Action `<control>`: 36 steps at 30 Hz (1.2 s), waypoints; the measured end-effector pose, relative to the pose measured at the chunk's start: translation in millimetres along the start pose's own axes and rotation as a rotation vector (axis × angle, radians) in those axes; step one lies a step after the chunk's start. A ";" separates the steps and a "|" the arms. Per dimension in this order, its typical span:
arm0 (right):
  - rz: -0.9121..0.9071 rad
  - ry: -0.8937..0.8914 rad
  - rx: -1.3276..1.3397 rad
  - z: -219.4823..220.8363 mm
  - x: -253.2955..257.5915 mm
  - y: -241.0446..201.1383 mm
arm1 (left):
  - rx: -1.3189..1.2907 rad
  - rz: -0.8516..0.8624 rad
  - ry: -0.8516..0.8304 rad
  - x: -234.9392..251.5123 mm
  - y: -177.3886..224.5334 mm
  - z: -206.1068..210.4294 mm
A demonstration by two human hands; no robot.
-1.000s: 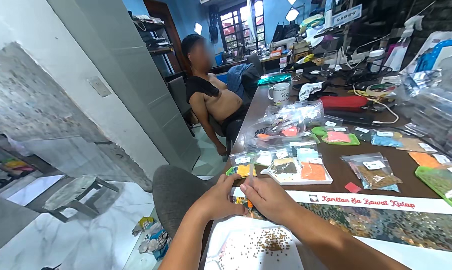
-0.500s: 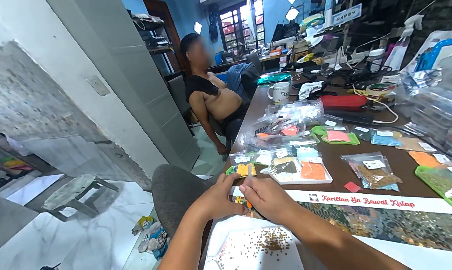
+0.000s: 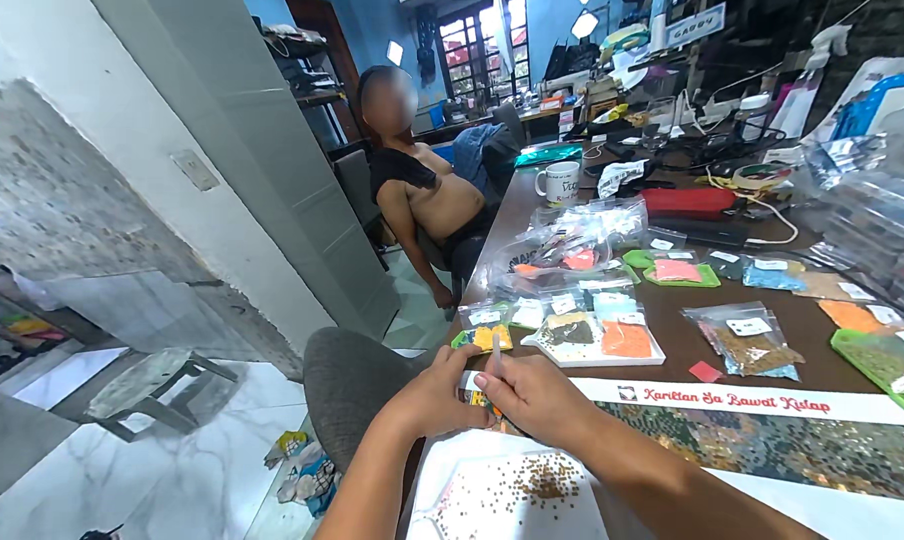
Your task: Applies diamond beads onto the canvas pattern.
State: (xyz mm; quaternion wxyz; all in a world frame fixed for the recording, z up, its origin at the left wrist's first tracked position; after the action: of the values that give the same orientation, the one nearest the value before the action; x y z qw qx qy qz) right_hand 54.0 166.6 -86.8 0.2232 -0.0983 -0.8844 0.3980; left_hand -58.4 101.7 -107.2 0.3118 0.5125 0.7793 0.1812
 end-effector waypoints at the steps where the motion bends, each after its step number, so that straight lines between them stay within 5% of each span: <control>1: -0.006 0.006 -0.002 0.0 -0.1 -0.2 | 0.001 0.004 0.001 0.4 0.0 0.0; 27: -0.175 0.090 -0.173 2.3 -5.2 -22.1 | 0.051 -0.018 0.011 -0.2 2.6 0.6; 36: -0.083 0.035 -0.152 2.8 -4.1 -19.1 | 0.024 -0.016 0.033 1.4 1.4 0.7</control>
State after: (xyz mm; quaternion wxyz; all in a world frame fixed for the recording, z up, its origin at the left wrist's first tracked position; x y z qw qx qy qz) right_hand 56.4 150.7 -75.5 0.2466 -0.0851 -0.9114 0.3181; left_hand -57.3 103.5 -107.3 0.2938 0.5070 0.7906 0.1777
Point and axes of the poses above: each hand's wrist, its own x-axis towards the middle knuckle, its own z-axis out of the palm, y = z × x, the point moved 8 cm from there along x, towards the middle knuckle, and after that the axes turned 4 degrees about z, right-handed, at the moved point
